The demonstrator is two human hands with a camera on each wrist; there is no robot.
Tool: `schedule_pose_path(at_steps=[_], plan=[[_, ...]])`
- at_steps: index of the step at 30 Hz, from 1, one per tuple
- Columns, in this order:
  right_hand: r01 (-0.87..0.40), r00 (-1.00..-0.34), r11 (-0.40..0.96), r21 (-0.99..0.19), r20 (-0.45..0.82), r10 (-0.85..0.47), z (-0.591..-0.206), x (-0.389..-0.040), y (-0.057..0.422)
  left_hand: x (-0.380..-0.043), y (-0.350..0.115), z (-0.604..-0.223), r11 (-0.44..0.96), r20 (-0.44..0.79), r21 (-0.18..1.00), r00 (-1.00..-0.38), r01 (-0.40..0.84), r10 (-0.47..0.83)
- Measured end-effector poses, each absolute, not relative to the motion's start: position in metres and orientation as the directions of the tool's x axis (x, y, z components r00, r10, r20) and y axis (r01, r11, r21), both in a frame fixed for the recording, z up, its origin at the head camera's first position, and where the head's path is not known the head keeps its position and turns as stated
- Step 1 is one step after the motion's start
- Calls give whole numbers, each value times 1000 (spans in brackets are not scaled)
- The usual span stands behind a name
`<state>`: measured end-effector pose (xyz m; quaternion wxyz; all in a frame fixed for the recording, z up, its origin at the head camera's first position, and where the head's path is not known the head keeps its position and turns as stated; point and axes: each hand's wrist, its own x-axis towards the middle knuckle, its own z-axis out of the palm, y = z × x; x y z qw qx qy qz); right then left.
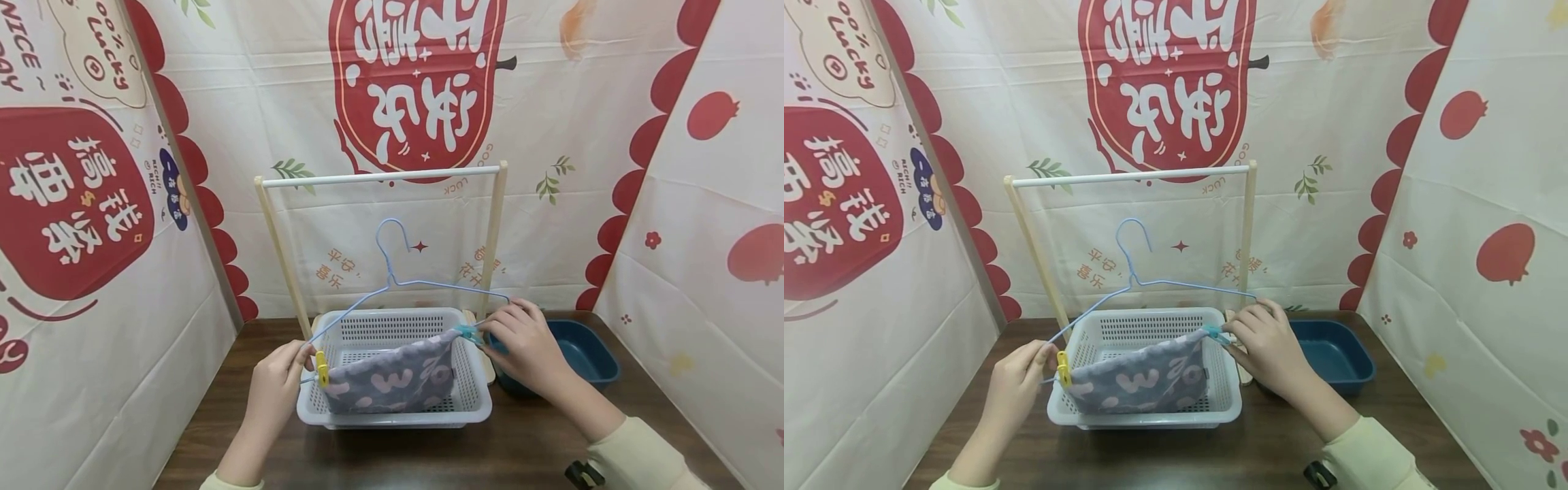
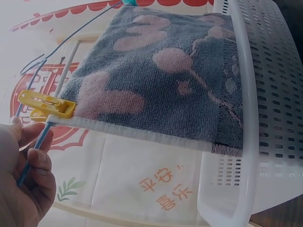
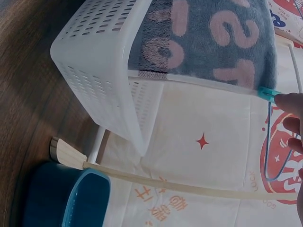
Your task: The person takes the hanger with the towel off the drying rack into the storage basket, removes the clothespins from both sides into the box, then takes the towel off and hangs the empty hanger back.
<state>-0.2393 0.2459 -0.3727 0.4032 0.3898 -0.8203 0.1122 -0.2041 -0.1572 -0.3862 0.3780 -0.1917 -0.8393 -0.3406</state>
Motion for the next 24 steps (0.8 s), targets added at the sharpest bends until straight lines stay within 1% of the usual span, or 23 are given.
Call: schedule_pose_path(at_steps=[3, 8, 12, 19, 22, 23, 24], plan=[[-734, -379, 669, 118, 746, -548, -372, -237, 248, -204, -159, -387, 696, 764, 431, -642, 574, 57], [-736, -366, 665, 129, 751, -550, -372, -234, 251, -204, -161, -388, 690, 769, 430, -637, 582, 58], [-729, -323, 666, 159, 777, -540, -371, -234, 251, -204, -162, -390, 689, 772, 427, -633, 586, 60], [-736, -200, 644, 210, 841, -503, -371, -236, 251, -204, -164, -391, 691, 771, 432, -635, 579, 50], [-729, -210, 656, 197, 847, -488, -372, -237, 255, -203, -165, -390, 699, 772, 433, -634, 569, 38], [-724, -224, 664, 187, 846, -483, -372, -237, 257, -203, -166, -390, 701, 772, 436, -635, 565, 32], [-717, -254, 676, 171, 839, -482, -372, -237, 259, -203, -166, -390, 702, 772, 438, -635, 562, 26]])
